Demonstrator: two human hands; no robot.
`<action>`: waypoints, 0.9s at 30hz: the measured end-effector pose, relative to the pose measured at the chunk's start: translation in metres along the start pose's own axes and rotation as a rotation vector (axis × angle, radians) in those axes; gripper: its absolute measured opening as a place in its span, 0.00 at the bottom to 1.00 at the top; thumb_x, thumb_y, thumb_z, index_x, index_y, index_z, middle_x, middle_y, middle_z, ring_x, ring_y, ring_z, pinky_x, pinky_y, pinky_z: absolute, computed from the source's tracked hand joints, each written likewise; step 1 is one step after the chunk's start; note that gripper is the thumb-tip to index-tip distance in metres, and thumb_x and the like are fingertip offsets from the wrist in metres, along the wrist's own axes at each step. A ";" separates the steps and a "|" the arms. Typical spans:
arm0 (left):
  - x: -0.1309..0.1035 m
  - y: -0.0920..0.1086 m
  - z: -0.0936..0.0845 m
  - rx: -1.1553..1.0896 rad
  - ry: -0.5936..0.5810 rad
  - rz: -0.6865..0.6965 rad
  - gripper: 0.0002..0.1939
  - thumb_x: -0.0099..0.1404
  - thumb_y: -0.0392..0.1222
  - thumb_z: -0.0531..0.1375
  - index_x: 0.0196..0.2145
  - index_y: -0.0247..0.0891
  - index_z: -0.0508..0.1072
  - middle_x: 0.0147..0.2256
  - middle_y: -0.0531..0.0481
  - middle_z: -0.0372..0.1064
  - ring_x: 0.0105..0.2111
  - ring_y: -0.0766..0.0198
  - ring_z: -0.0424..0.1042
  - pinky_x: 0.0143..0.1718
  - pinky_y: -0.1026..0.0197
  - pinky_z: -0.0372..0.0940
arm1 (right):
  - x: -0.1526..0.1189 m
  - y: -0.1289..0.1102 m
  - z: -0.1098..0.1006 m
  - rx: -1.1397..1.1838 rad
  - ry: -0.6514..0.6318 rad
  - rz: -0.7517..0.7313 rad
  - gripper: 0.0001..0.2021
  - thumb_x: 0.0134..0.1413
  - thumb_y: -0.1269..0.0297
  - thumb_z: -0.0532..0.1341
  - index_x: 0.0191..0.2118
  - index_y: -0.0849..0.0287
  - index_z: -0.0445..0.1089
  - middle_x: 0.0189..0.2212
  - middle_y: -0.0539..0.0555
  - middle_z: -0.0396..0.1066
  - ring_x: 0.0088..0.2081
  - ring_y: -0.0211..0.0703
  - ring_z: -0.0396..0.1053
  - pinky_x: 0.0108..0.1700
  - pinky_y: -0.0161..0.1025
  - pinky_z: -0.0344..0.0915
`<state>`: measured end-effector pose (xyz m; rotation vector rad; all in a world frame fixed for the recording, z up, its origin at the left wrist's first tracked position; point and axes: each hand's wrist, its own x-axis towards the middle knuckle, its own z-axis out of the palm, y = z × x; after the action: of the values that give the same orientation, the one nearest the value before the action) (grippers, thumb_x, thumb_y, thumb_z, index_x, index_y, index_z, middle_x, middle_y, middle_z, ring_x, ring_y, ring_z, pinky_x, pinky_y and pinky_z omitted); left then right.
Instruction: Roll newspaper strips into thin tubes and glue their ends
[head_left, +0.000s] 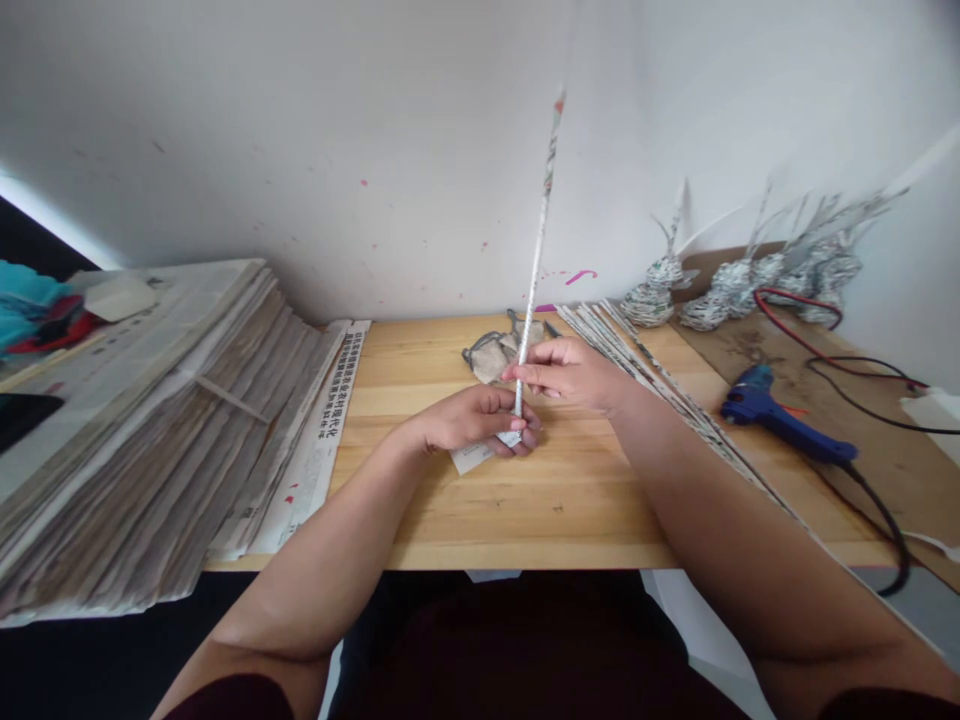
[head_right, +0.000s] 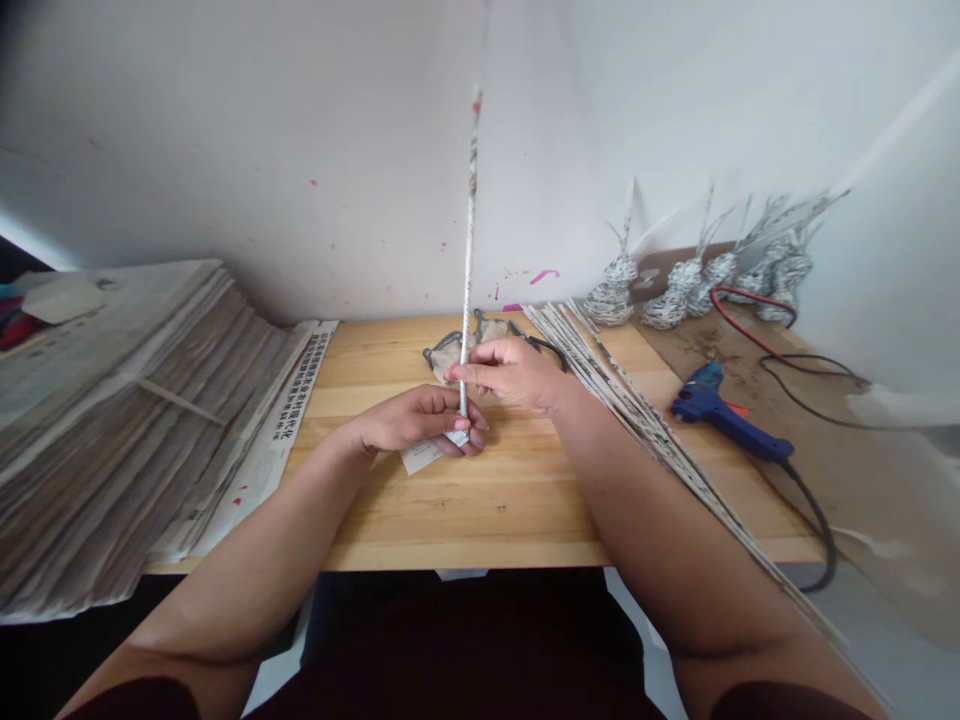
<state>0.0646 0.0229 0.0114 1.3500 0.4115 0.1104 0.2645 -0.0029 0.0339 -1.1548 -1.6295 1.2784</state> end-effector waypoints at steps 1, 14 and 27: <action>0.000 0.000 0.000 0.003 0.002 0.004 0.14 0.65 0.45 0.61 0.43 0.32 0.71 0.39 0.41 0.73 0.37 0.62 0.74 0.41 0.55 0.69 | 0.000 0.001 0.000 -0.034 0.056 -0.013 0.17 0.47 0.50 0.68 0.31 0.62 0.76 0.20 0.47 0.63 0.22 0.32 0.56 0.23 0.34 0.51; -0.001 0.002 0.000 0.079 0.016 0.005 0.15 0.66 0.45 0.61 0.46 0.32 0.73 0.40 0.40 0.74 0.39 0.62 0.75 0.42 0.57 0.70 | -0.001 0.001 0.004 -0.040 0.059 -0.003 0.17 0.41 0.53 0.71 0.25 0.60 0.69 0.22 0.47 0.65 0.26 0.34 0.60 0.29 0.35 0.57; -0.002 0.005 0.001 0.105 0.048 -0.002 0.16 0.65 0.46 0.62 0.46 0.32 0.74 0.41 0.39 0.74 0.40 0.60 0.75 0.43 0.55 0.70 | 0.001 0.006 0.004 -0.024 0.086 -0.030 0.16 0.39 0.54 0.72 0.26 0.61 0.72 0.23 0.48 0.68 0.26 0.35 0.63 0.28 0.35 0.59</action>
<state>0.0637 0.0222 0.0171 1.4522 0.4648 0.1212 0.2622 -0.0026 0.0270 -1.1787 -1.5968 1.1772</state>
